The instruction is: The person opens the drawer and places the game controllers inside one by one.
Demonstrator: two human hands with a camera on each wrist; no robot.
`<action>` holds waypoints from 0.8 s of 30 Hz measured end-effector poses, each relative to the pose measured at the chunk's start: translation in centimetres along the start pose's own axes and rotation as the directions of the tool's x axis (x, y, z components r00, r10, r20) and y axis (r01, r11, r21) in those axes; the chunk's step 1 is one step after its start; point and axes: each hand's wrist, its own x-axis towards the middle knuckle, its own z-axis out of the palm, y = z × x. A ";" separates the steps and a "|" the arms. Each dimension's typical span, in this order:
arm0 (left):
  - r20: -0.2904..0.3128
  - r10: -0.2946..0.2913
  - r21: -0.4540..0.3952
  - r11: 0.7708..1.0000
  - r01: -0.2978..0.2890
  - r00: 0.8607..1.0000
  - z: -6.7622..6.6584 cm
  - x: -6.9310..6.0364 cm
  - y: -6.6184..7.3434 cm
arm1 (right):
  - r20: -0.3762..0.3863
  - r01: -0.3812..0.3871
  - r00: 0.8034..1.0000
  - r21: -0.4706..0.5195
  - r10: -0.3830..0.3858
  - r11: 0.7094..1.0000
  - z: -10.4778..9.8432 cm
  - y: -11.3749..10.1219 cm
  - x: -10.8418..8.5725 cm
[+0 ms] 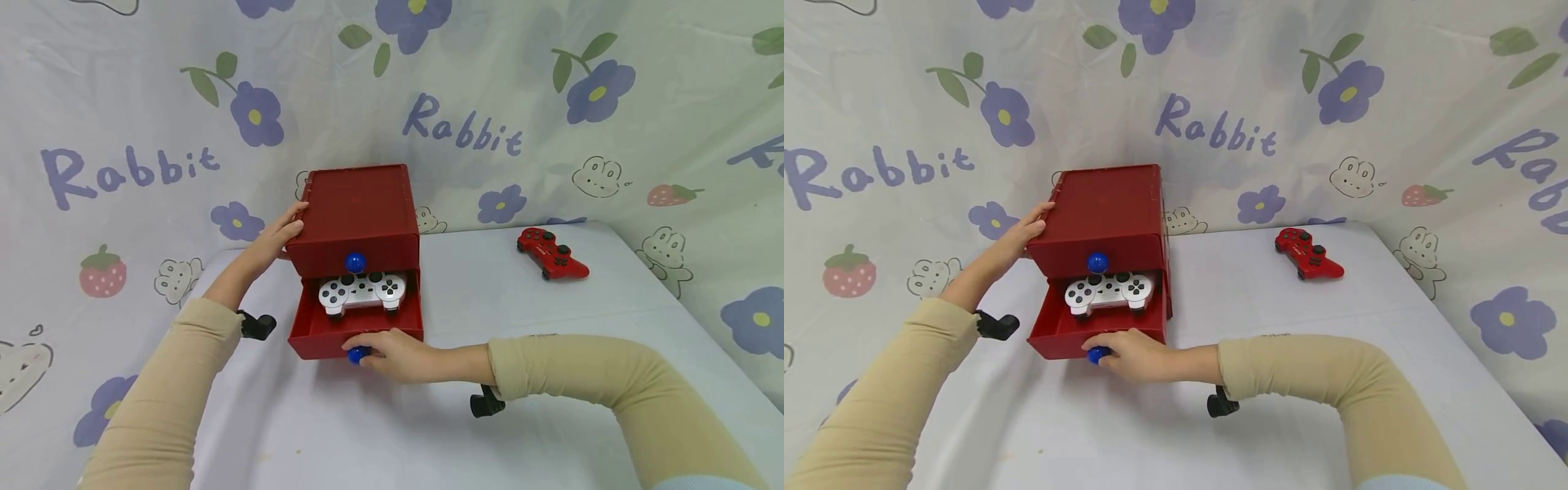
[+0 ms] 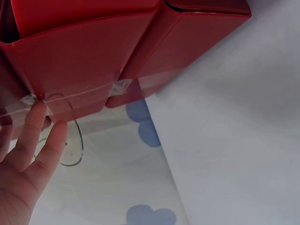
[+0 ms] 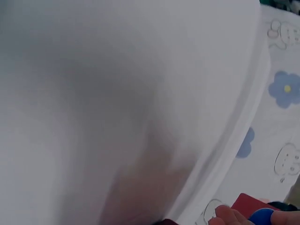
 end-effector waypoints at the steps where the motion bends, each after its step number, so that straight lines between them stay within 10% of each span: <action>1: 0.000 0.000 -0.002 1.000 0.000 1.000 0.0 0.0 0.0 | -0.006 -0.004 1.000 0.004 0.004 1.000 -0.1 0.1 0.2; 24: 0.016 0.001 -0.004 1.000 -0.001 1.000 0.0 0.1 -0.1 | -0.037 0.015 0.999 0.019 -0.014 1.000 -2.2 1.9 2.6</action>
